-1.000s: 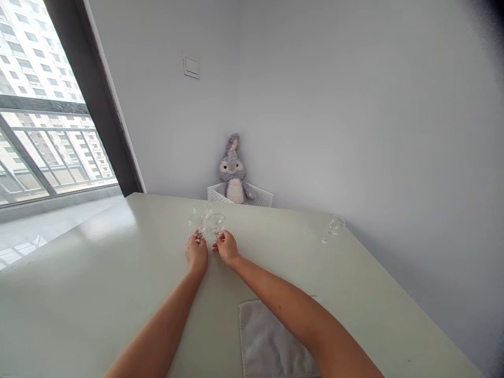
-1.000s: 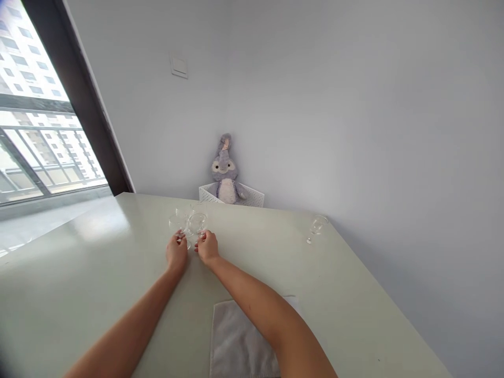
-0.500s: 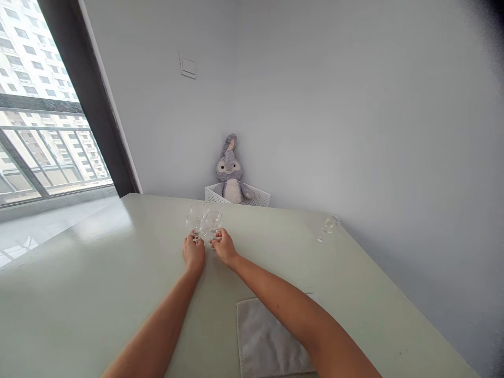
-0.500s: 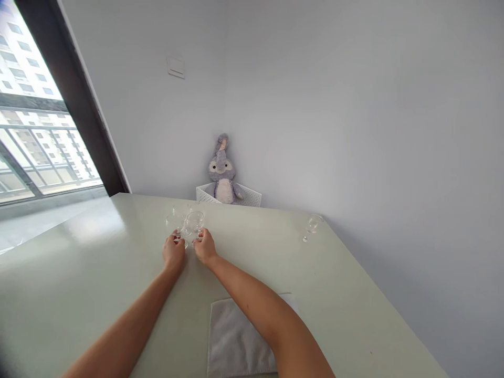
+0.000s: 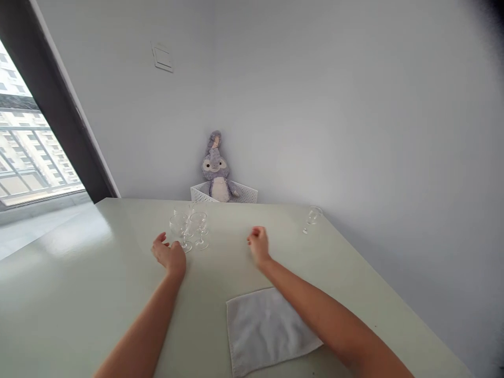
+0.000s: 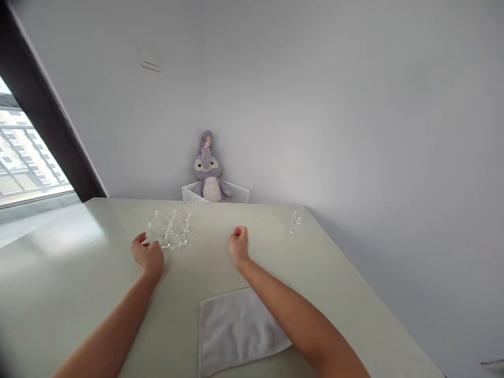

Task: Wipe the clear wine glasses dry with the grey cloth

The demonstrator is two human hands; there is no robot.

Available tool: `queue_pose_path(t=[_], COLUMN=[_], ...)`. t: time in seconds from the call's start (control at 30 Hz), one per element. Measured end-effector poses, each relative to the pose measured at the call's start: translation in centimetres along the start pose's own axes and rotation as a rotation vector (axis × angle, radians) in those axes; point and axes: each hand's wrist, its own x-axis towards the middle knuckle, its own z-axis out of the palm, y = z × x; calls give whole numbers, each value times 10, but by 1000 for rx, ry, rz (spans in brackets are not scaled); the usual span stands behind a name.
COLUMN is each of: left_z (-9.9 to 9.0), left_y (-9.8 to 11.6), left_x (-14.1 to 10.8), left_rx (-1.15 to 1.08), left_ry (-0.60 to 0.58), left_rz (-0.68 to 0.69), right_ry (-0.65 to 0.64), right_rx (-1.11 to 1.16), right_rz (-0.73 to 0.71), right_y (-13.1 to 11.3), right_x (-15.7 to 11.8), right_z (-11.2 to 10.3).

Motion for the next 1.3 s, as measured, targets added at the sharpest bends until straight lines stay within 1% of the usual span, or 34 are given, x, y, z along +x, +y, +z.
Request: queue_pose_path(t=[0.1,0.13,0.17,0.23,0.27,0.33,0.43,0.5,0.57,0.63,0.73,0.9,1.03,1.13,1.2,1.3], left_z=[-3,-4,-4,-6,-6,-6,-5,-4,-3,-3,-4,-5,-5,-5,-5,-4], left_y=[7,9,12,16,17,14,4,-3,-8,-9,-7,-2,-1,-2,-2,-2], left_x=[1,1,0,-3,-3,-3,3,8,11,13,12,9,10,10,10,10], left_rx=[-118,-152,-186,-244,-262,-280,-267,-239,-215,-211,-228,-253,-262,-271,-279,-299], left_ry=[107,124,132,131,124,121,159,180,174,162,160,154,151,150,151,152], left_rz=[37,43,44,33,18,-26,-122,-182,-230,-262,-274,-297,-312,-326,-338,-368], right_ry=[336,418,478,522,508,441,328,283,245,182,23,-307,-513,-666,-742,-780], right_rx=[-45,-57,-66,-74,-71,-62,-53,-58,-63,-57,-24,33,46,45,40,38], right_rz=[66,86,102,115,115,112,112,112,107,101,90,81,88,95,97,100], right_y=[9,12,14,16,16,16,17,19,21,22,20,12,6,2,-2,-9], right_x=[36,47,58,76,84,95,105,106,102,91,64,10,-30,-54,-66,-78], right_z=[-80,-104,-125,-158,-169,-180,-180,-174,-165,-153,-127,-65,-9,30,53,80])
